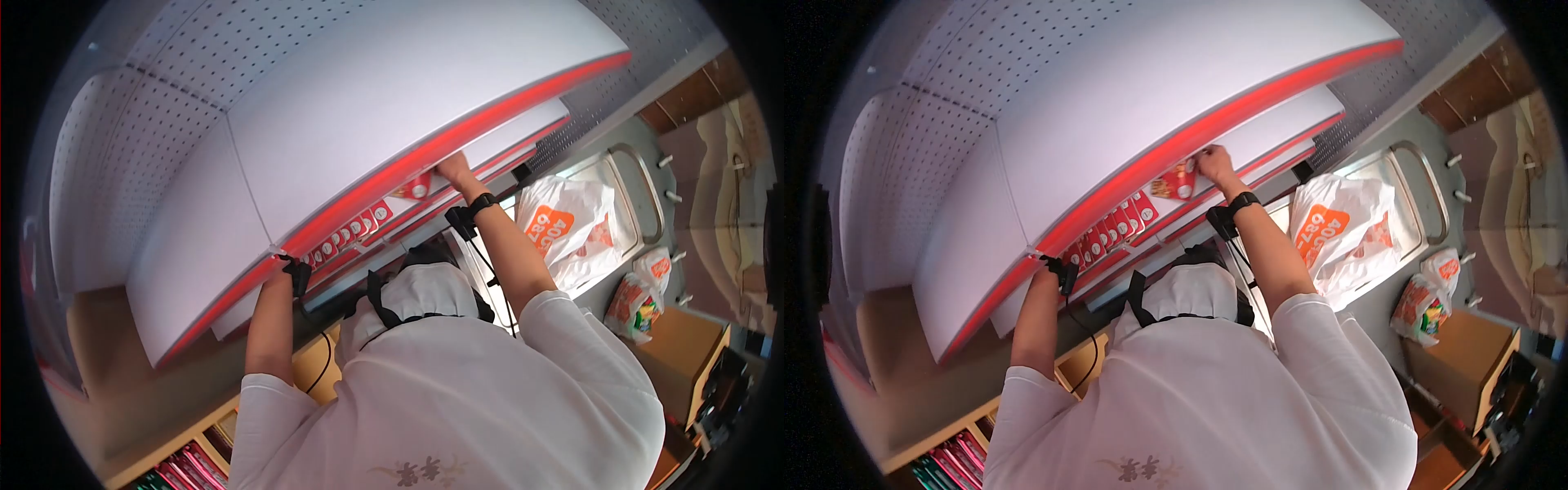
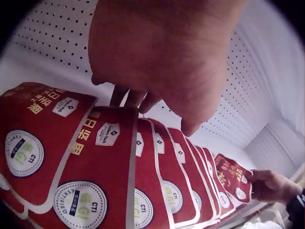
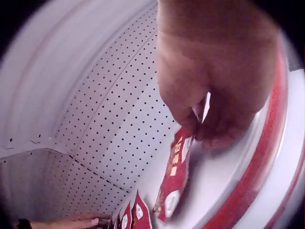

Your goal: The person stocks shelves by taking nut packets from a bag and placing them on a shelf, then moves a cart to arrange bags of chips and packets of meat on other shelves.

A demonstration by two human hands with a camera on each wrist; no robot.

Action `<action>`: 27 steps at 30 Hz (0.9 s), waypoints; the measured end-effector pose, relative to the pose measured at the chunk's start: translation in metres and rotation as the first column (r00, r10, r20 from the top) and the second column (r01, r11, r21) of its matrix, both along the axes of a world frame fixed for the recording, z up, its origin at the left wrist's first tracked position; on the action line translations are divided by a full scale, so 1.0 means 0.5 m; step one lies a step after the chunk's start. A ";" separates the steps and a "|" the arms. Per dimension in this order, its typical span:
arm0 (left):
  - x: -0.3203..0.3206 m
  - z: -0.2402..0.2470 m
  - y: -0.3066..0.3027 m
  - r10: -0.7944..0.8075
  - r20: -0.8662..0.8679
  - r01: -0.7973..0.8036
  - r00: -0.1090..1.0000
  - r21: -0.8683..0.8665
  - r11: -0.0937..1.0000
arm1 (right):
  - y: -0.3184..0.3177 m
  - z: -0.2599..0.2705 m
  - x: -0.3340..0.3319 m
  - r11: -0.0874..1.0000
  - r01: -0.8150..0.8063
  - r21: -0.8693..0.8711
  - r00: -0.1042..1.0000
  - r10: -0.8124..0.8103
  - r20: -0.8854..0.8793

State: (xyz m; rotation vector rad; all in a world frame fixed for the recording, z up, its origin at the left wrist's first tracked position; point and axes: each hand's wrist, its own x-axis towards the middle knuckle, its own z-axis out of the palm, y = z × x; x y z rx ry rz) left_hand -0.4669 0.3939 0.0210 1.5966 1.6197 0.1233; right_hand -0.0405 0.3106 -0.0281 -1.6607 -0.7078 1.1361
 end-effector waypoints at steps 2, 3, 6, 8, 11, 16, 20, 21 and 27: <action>-0.052 0.007 -0.037 0.074 0.009 -0.074 0.997 -0.006 0.997 | 0.020 -0.017 0.026 0.986 0.100 0.131 0.991 -0.111 0.076; -0.064 0.011 -0.050 0.106 0.014 -0.106 0.994 -0.008 0.994 | 0.024 0.002 0.030 0.987 0.083 0.136 0.992 -0.095 0.086; -0.062 0.018 -0.089 0.176 0.037 -0.176 0.984 -0.003 0.984 | 0.027 0.049 0.026 0.949 -0.217 0.230 0.945 0.146 0.291; -0.025 0.059 -0.116 0.207 -0.233 -0.186 0.950 0.110 0.976 | 0.046 0.049 0.009 0.935 -0.268 0.232 0.922 0.180 0.343; -0.043 0.054 -0.170 0.235 -0.275 -0.165 0.932 0.254 0.953 | 0.087 0.046 -0.074 0.898 -0.385 0.214 0.850 0.255 0.461; -0.071 -0.008 -0.211 0.222 -0.204 -0.154 0.953 0.303 0.940 | 0.109 0.037 -0.146 0.816 -0.550 0.178 0.704 0.338 0.625; -0.067 -0.002 -0.205 0.248 -0.159 -0.188 0.956 0.317 0.930 | 0.097 0.027 -0.154 0.785 -0.605 0.135 0.588 0.326 0.741; -0.070 -0.002 -0.201 0.216 -0.153 -0.163 0.964 0.297 0.941 | 0.082 0.024 -0.156 0.786 -0.606 0.123 0.561 0.313 0.767; -0.078 0.002 -0.169 0.175 -0.254 -0.113 0.951 0.242 0.964 | -0.018 0.051 -0.133 0.988 -0.142 -0.065 0.841 0.155 0.518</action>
